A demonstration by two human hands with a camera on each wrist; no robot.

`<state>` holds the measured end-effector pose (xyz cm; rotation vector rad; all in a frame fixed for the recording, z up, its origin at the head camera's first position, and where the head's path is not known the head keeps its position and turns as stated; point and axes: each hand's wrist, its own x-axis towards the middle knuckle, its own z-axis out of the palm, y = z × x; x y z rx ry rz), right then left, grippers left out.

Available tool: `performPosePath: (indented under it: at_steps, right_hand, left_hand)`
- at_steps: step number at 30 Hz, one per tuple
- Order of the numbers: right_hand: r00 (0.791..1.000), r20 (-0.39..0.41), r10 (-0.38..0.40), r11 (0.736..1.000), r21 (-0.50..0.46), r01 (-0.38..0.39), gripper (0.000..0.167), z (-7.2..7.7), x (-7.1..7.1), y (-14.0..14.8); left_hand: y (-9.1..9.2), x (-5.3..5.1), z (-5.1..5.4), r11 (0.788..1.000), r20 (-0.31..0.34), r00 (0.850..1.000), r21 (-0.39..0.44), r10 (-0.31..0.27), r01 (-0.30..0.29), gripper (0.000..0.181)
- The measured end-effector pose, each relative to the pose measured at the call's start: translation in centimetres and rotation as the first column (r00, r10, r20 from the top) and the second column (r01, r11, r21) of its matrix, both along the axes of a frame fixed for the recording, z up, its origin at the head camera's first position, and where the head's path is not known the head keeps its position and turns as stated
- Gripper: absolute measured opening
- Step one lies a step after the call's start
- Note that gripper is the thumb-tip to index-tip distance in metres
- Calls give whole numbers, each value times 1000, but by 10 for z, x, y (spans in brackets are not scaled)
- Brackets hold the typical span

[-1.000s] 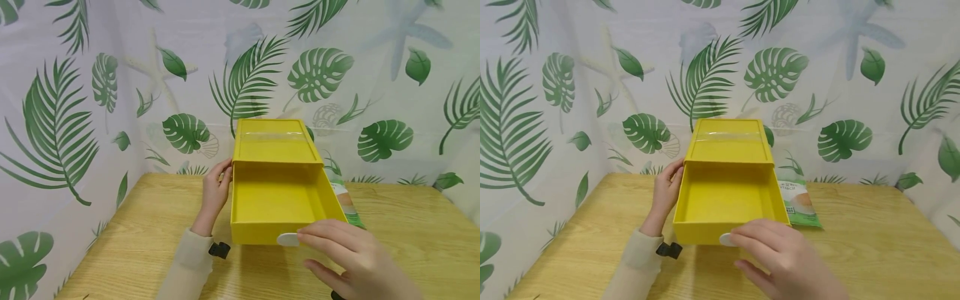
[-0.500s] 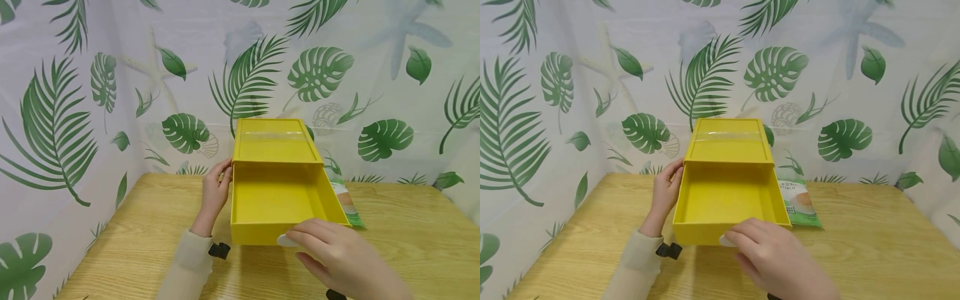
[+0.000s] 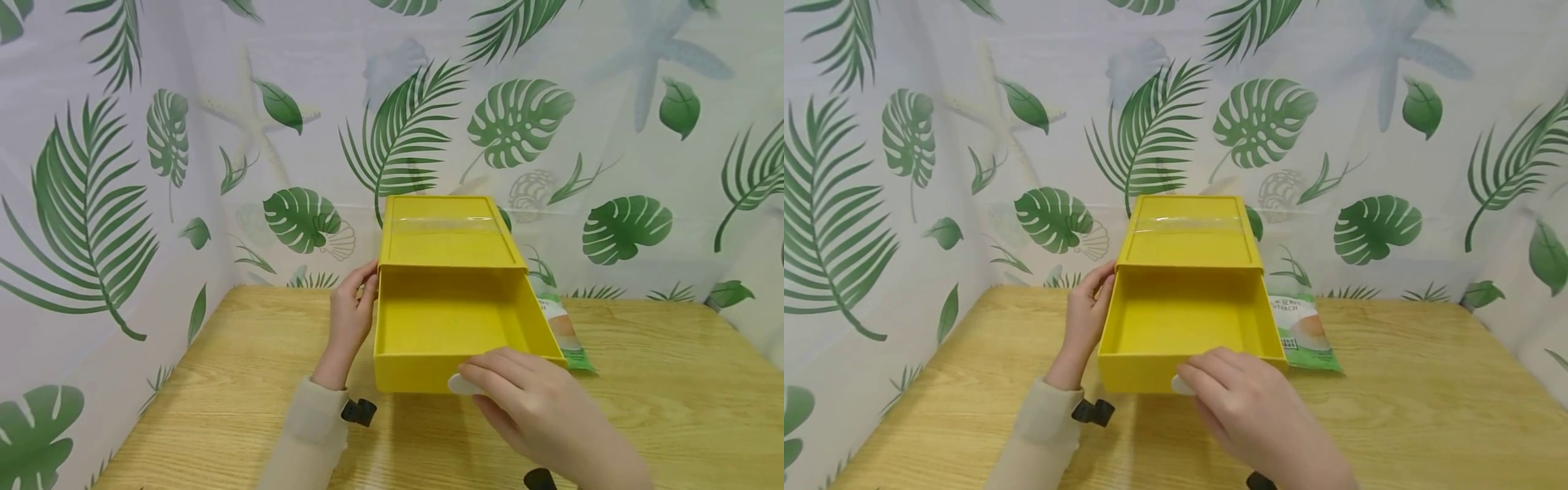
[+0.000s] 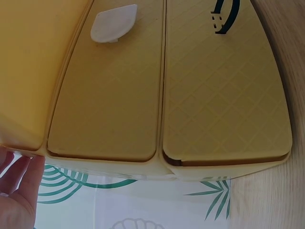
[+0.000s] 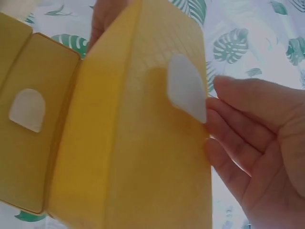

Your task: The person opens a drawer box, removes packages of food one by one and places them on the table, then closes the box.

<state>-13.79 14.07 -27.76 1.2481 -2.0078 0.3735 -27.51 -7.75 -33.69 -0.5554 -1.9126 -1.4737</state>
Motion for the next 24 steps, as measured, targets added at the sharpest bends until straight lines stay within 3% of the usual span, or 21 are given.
performPosePath:
  at_steps: [15,19,21,24]
  right_hand:
    - [996,38,-83,995,-56,85,41,-12,-33,-7]
    - [995,18,-98,990,-96,99,23,-12,-44,-10]
    - [994,8,-111,987,-119,111,26,-12,-49,-12]
    - [989,5,-146,979,-140,145,34,-13,-56,-14]
  left_hand:
    - [-2,0,1,998,-29,998,-42,48,-49,27]
    - [-2,0,1,998,-25,999,-38,44,-45,27]
    - [-1,0,0,999,-27,999,-32,34,-35,27]
    - [1,11,11,1000,-10,1000,-19,23,-23,26]
